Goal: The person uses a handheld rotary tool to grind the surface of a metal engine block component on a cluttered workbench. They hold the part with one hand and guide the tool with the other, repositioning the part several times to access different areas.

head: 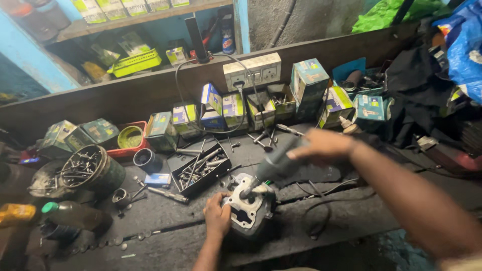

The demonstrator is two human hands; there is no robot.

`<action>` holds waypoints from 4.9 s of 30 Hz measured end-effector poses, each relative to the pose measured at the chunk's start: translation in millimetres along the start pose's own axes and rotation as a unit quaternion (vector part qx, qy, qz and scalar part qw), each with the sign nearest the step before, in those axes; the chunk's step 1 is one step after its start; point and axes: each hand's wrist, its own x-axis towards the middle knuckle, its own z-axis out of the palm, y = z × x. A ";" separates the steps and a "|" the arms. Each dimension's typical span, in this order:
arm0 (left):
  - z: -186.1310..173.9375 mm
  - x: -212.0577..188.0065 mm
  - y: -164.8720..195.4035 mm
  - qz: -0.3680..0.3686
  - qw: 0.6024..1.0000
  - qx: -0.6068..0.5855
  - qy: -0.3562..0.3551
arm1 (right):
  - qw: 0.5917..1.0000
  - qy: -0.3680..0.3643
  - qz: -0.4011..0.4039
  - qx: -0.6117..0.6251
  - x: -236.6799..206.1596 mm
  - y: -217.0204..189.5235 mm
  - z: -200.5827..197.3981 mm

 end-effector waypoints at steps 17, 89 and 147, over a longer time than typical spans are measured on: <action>-7.2 4.8 9.1 0.016 0.999 0.009 -0.032 | 0.808 0.289 -0.366 -0.361 -105.2 -132.4 156.0; -10.9 4.8 6.7 0.033 0.997 0.062 -0.041 | 0.903 0.100 -0.162 -0.386 -3.8 -203.0 36.6; -0.2 -54.7 -26.1 -0.139 0.979 -0.146 0.036 | 0.946 0.157 -0.136 0.248 -137.2 145.4 217.0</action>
